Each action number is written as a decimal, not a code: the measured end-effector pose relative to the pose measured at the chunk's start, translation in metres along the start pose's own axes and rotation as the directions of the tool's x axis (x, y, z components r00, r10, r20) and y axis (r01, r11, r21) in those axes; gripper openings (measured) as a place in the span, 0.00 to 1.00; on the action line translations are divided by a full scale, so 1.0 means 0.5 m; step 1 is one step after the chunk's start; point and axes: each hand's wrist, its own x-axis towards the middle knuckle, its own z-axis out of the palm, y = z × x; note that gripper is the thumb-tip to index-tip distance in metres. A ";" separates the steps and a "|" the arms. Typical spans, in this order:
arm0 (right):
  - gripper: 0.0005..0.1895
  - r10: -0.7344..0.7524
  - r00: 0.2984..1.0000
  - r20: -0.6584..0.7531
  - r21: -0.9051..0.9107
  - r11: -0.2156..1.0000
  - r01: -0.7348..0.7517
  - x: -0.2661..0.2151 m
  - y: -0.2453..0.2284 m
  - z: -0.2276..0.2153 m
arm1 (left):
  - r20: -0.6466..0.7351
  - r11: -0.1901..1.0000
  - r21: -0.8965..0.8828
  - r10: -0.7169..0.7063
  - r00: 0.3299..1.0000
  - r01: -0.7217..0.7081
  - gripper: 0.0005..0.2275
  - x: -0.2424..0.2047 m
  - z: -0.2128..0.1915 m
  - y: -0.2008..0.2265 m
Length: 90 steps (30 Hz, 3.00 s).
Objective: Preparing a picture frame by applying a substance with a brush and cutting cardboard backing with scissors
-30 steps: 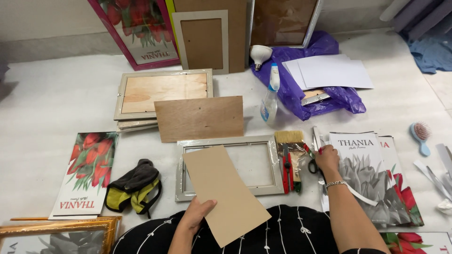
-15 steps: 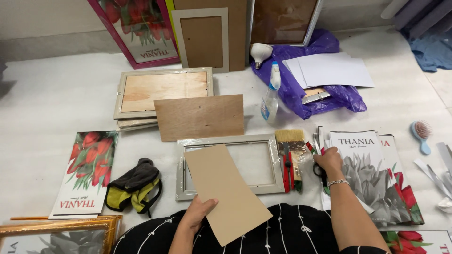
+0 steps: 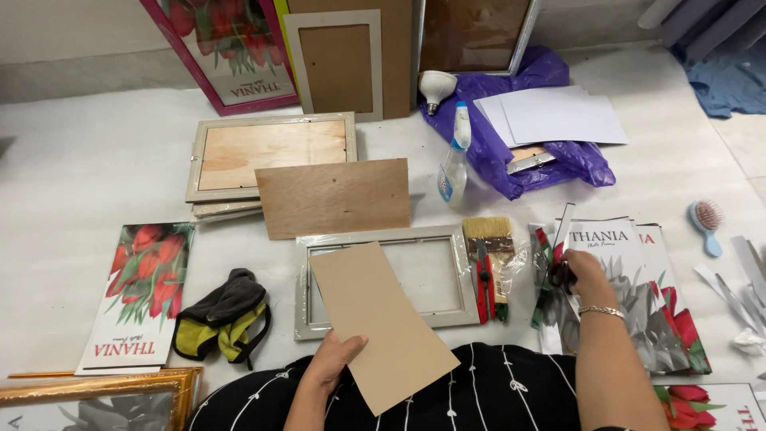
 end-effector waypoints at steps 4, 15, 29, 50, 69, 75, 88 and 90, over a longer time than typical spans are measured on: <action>0.11 0.066 0.980 0.190 0.206 0.973 -0.105 -0.081 -0.020 -0.005 | 0.003 0.999 0.035 0.025 1.000 -0.025 0.25 -0.014 0.006 0.012; 0.42 -0.260 0.940 0.220 -0.603 0.721 0.340 0.034 0.042 0.065 | 0.036 0.999 -0.033 0.045 0.998 -0.044 0.25 -0.004 -0.002 0.003; 0.16 -0.626 0.616 0.478 -0.851 -0.157 0.501 -0.122 -0.263 0.088 | 0.031 1.000 -0.022 0.015 0.999 -0.014 0.25 0.016 -0.006 0.005; 0.26 -0.143 0.725 0.674 -0.428 0.725 0.540 -0.521 -0.165 0.218 | 0.020 0.962 -0.268 0.062 0.998 -0.054 0.29 -0.003 0.068 0.035; 0.25 -0.959 -0.026 0.283 -0.472 -0.163 0.866 -0.897 0.064 0.209 | 0.224 0.889 -0.280 0.427 0.876 -0.362 0.33 -0.101 0.170 -0.006; 0.27 -0.830 -0.063 0.554 -0.130 -0.161 0.978 -0.932 0.125 0.267 | -0.181 0.894 -0.321 0.266 0.947 -0.312 0.16 -0.131 0.080 0.000; 0.19 -0.676 0.515 0.527 -0.467 0.276 0.840 -0.725 0.086 0.233 | -0.552 0.775 0.354 0.625 0.552 -0.523 0.16 -0.098 -0.507 0.221; 0.18 -0.672 0.556 0.490 -0.521 0.286 0.805 -0.689 0.095 0.243 | -0.628 0.875 0.407 0.476 0.615 -0.262 0.23 -0.139 -0.569 0.293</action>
